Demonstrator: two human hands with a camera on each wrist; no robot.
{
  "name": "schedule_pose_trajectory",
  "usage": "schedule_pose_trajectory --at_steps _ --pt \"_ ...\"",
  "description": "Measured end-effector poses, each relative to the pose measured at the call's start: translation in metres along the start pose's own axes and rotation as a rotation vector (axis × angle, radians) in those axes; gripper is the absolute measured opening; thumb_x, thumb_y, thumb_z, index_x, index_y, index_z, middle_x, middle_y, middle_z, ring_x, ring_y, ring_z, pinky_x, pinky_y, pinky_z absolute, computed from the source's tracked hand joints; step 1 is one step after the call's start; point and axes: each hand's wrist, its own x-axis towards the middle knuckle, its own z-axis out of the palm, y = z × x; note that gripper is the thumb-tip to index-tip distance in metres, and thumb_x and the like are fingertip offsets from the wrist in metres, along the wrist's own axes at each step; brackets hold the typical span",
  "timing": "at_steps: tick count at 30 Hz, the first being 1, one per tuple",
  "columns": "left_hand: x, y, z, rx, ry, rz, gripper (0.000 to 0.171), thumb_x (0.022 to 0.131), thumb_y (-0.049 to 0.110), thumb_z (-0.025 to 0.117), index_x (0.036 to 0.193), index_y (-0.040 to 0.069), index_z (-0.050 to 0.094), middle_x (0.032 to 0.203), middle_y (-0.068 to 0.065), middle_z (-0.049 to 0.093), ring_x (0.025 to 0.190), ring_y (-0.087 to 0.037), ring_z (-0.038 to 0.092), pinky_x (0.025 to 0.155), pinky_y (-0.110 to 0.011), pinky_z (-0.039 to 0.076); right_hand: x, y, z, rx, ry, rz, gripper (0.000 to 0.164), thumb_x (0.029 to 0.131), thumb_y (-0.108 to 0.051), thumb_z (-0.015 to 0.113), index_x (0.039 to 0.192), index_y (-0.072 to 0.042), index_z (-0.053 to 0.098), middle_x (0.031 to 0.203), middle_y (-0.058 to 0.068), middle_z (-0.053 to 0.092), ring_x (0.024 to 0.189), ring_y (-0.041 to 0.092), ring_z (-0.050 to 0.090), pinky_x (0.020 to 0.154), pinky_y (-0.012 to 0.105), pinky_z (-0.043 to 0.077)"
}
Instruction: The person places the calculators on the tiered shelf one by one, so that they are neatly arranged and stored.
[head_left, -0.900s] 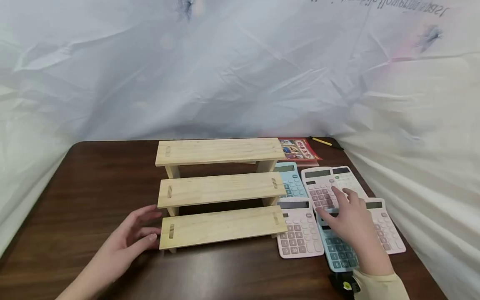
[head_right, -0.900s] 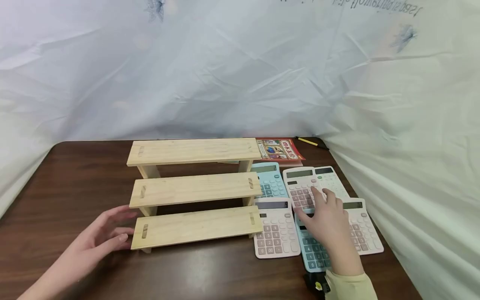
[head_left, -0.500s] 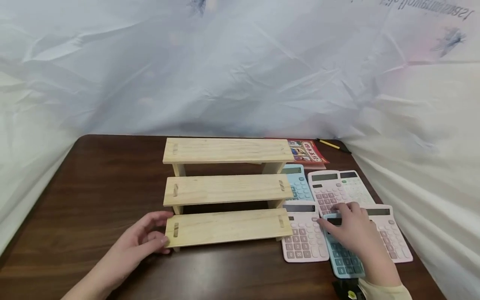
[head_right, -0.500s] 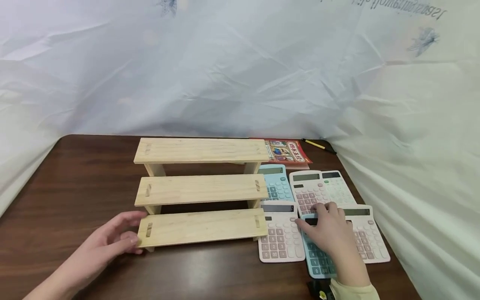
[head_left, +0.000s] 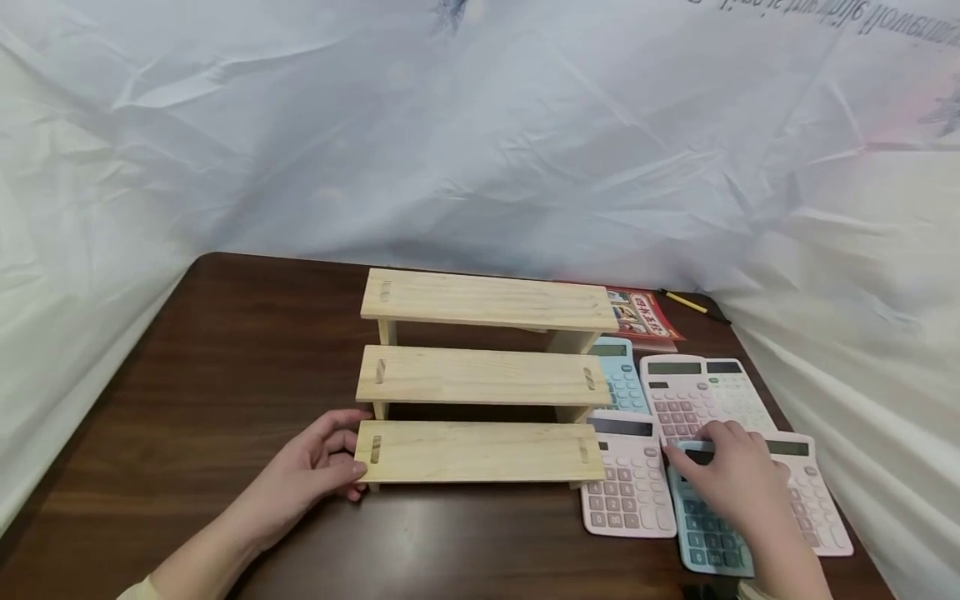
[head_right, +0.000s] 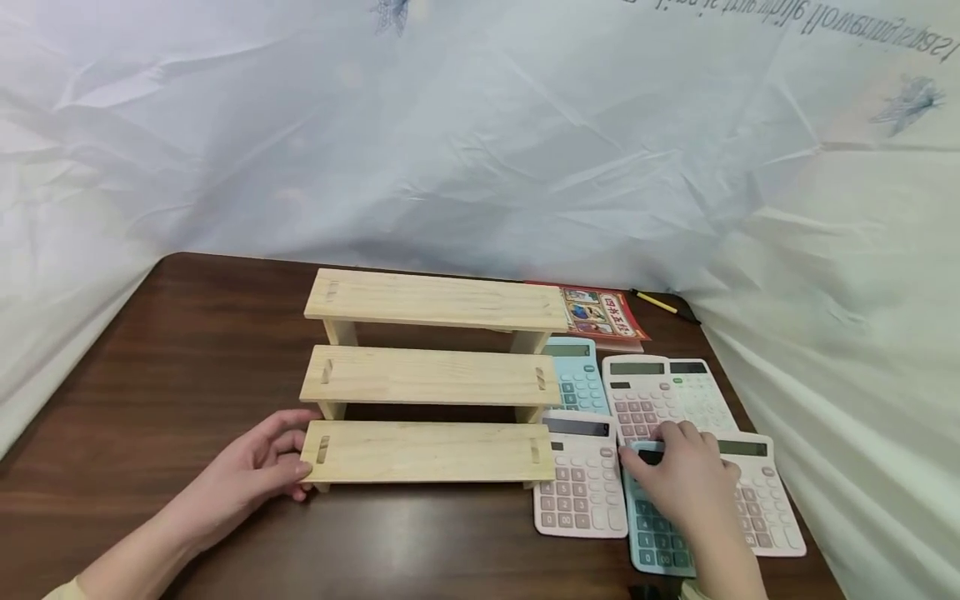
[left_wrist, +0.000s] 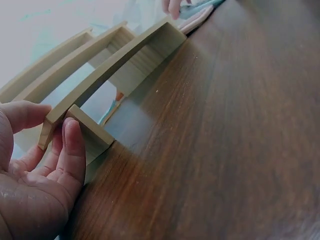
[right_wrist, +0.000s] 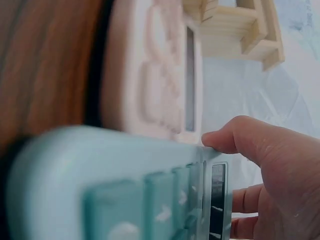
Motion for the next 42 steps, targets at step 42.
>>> schedule_pose_trajectory --at_steps 42 --pt "-0.001 -0.003 0.001 0.054 -0.013 0.020 0.062 0.094 0.008 0.063 0.144 0.004 0.026 0.102 -0.027 0.054 0.080 -0.033 0.064 0.072 -0.048 0.058 -0.007 -0.079 -0.092 0.474 0.506 -0.344 0.019 0.076 -0.006 0.079 0.089 -0.006 0.065 0.091 0.002 0.057 0.089 0.010 0.043 0.072 0.024 0.032"
